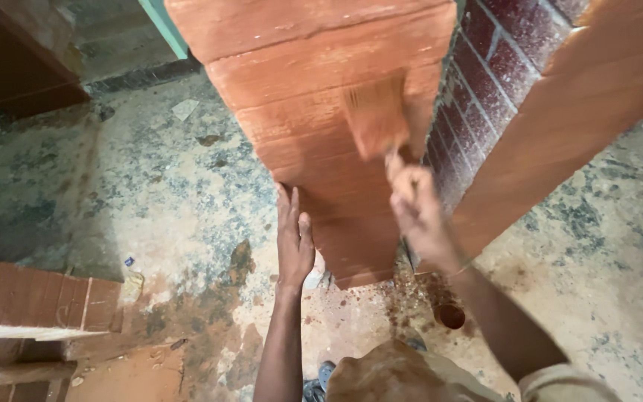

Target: The person kneels on the floor and uses a paintbrush to apply reddish-brown paint to a brick pillar. They repeatedly dip the brush into a small container and stroke the pillar's surface, working from the bottom upward.

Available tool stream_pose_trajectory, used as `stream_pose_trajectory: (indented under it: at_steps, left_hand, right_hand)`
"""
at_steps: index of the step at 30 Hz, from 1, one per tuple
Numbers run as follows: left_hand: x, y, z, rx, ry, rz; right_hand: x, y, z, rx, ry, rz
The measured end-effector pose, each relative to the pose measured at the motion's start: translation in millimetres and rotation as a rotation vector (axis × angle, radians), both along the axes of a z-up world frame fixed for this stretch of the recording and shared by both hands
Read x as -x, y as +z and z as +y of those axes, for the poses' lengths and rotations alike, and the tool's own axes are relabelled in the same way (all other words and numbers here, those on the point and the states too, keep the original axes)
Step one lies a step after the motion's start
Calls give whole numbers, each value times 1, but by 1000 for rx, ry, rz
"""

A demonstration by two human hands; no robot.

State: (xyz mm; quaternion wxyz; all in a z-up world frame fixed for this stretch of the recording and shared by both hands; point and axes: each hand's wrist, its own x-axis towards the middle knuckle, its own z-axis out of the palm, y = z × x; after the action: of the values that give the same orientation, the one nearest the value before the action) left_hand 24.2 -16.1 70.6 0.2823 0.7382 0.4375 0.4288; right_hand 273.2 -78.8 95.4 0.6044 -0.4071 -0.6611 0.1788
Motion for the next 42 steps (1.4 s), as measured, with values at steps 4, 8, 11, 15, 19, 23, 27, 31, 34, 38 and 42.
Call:
stream_pose_trajectory:
  at_steps: [4, 8, 11, 15, 19, 23, 27, 31, 34, 38, 42]
  left_hand:
    - [4, -4, 5, 20, -21, -20]
    - [6, -7, 6, 30, -56, 31]
    - [9, -6, 8, 42, -67, 86]
    - [10, -7, 8, 48, -69, 115]
    - [12, -3, 11, 64, -65, 126]
    - [9, -2, 9, 85, -75, 93]
    - [12, -4, 10, 49, -81, 102]
    - [12, -7, 12, 14, -70, 112]
    - [12, -9, 11, -36, -52, 152]
    - [11, -13, 14, 28, -37, 178]
    - [8, -12, 14, -50, -19, 190]
  right_hand:
    - [41, -138, -22, 88, 127, 122]
    - [57, -238, -80, 845, 232, 377]
    - [56, -242, -85, 1020, 90, 406]
    - [22, -153, -55, 495, 121, 275]
    - [-3, -31, -59, 712, 115, 448]
    - [-15, 45, -73, 379, 1, 262]
    - [-25, 47, -60, 237, 10, 335]
    - [-15, -32, -21, 250, 9, 370]
    - [8, -129, -19, 230, -266, -3]
    - [38, -247, -54, 566, -118, 234]
    - [41, -296, -69, 1017, -252, 323]
